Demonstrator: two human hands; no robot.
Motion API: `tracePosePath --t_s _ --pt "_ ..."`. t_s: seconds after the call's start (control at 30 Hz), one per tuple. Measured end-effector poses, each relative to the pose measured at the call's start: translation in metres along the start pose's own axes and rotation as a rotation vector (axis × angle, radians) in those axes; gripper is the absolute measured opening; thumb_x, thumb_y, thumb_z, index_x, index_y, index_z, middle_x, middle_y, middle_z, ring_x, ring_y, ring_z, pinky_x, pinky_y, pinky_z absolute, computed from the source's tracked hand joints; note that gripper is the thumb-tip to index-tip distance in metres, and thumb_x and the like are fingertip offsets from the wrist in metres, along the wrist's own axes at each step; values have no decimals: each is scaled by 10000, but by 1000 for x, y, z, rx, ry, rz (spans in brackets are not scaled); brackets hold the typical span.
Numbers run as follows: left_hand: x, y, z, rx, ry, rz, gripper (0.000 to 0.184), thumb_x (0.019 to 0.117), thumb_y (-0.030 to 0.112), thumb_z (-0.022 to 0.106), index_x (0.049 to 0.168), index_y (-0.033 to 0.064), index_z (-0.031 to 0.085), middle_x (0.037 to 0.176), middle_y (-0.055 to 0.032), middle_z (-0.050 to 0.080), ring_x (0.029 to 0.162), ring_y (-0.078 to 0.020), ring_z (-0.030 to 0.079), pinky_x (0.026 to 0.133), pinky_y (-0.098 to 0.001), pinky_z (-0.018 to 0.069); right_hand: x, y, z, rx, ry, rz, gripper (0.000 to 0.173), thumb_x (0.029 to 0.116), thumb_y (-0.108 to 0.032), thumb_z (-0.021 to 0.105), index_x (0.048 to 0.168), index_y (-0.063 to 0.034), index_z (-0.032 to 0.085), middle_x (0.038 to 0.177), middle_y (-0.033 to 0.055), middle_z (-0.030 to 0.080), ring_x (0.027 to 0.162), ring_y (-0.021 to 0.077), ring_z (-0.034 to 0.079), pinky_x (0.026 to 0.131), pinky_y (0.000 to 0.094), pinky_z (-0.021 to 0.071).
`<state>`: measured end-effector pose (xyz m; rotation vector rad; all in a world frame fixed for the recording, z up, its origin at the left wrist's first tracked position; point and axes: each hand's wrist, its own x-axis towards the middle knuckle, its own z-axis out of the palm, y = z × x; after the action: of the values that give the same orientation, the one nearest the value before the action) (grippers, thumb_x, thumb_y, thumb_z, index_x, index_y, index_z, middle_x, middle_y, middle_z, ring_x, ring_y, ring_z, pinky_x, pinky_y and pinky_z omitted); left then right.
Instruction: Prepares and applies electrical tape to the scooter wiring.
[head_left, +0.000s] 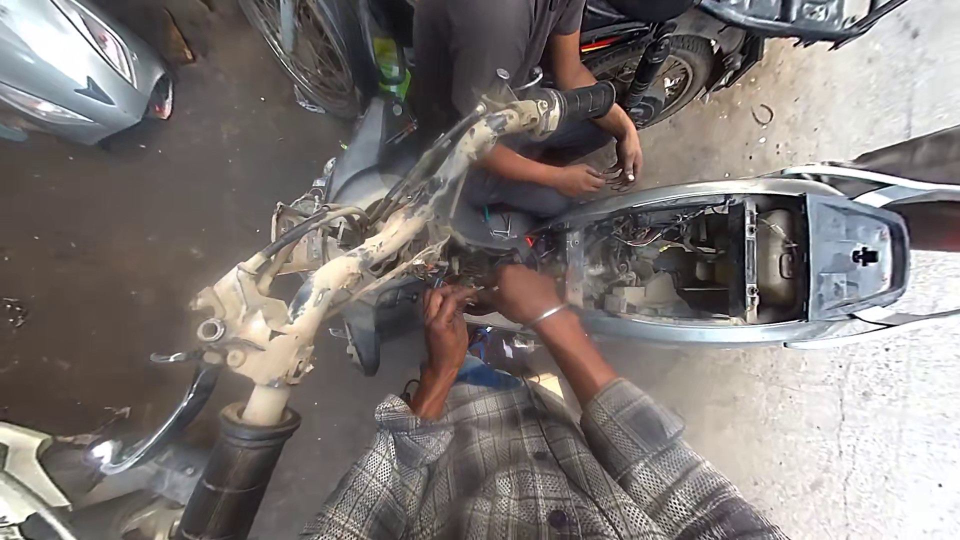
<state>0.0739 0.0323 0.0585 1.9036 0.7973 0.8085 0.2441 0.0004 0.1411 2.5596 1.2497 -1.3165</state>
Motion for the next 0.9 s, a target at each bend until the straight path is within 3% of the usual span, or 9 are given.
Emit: tracePosePath --t_s 0.13,0.3,0.63,0.9 --pt "-3 -3 -3 21 17 1 202 1016 62 585 1147 89 737 1142 -93 676 1140 -220 598 1001 -361 483 0 2 5 -12 -6 -49 370 995 -478 600 1216 -219 743 1181 116 714 1052 359 690 819 647 537" --pt "3 -4 -2 15 38 -43 201 1022 76 584 1156 81 734 1138 -91 675 1124 -212 601 990 -344 486 -1 2 10 -11 28 -51 364 995 -498 591 1199 -241 750 1199 86 705 1057 330 687 815 633 542" --pt "3 -1 -5 33 69 38 184 1004 38 597 1099 85 747 1100 -83 682 1100 -200 603 976 -326 483 -1 0 11 -37 7 -72 422 1014 -524 547 1264 -235 726 1255 82 685 1097 322 678 848 618 545" --pt "19 -14 8 1 75 -29 166 993 124 646 1085 60 768 1058 -95 714 1061 -188 646 978 -327 514 0 8 18 -97 67 -168 367 1028 -470 544 1106 -189 767 1191 82 699 1061 320 679 831 591 547"
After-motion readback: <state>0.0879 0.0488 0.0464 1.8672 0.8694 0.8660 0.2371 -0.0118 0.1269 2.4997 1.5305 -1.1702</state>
